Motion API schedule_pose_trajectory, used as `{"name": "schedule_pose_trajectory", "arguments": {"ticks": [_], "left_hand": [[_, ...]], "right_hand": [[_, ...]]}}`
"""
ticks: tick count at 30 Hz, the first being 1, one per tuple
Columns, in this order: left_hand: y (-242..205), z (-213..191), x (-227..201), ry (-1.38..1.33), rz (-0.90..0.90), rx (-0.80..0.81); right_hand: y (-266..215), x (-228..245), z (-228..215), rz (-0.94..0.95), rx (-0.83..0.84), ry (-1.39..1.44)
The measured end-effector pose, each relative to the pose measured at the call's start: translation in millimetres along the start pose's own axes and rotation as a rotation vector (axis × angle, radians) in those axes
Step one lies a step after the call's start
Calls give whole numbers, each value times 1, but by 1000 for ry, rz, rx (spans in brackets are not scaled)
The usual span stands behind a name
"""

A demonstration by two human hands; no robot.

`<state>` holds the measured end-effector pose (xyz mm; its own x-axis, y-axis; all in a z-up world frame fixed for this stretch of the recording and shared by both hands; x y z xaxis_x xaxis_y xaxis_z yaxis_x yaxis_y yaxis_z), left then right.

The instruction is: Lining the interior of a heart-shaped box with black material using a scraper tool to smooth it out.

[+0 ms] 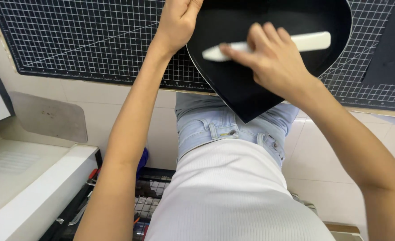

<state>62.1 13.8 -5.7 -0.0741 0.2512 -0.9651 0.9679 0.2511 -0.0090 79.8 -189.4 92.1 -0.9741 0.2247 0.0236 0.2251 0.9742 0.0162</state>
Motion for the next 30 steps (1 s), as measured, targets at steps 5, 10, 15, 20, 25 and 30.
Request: {"name": "schedule_pose_trajectory", "arguments": {"ticks": [5,10,15,20,25,30], "left_hand": [[2,-2,-19,-15,102,0],[1,0,-22,-69,80,37],[0,1,-6,-67,-30,53],[-1,0,8,34,27,5],[-2,0,1,-38,-40,14],[-2,3,4,-117,-31,40]], "right_hand": [[26,-12,0,178,-90,21],[18,-25,-3,363,-191,58],[9,-26,-2,580,-57,202],[28,-2,10,312,-21,297],[21,4,2,37,226,264],[-18,1,9,-146,477,220]]}}
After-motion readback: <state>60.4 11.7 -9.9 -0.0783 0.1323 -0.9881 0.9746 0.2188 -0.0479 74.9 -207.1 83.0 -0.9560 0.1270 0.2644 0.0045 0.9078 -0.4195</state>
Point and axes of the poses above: each hand's wrist, its own y-axis towards the middle knuckle, its own z-axis out of the palm, x = y × z, the point moved 7 cm from there along y, towards the middle knuckle, and after that the axes turned 8 degrees about -y, right-handed, at the moved point
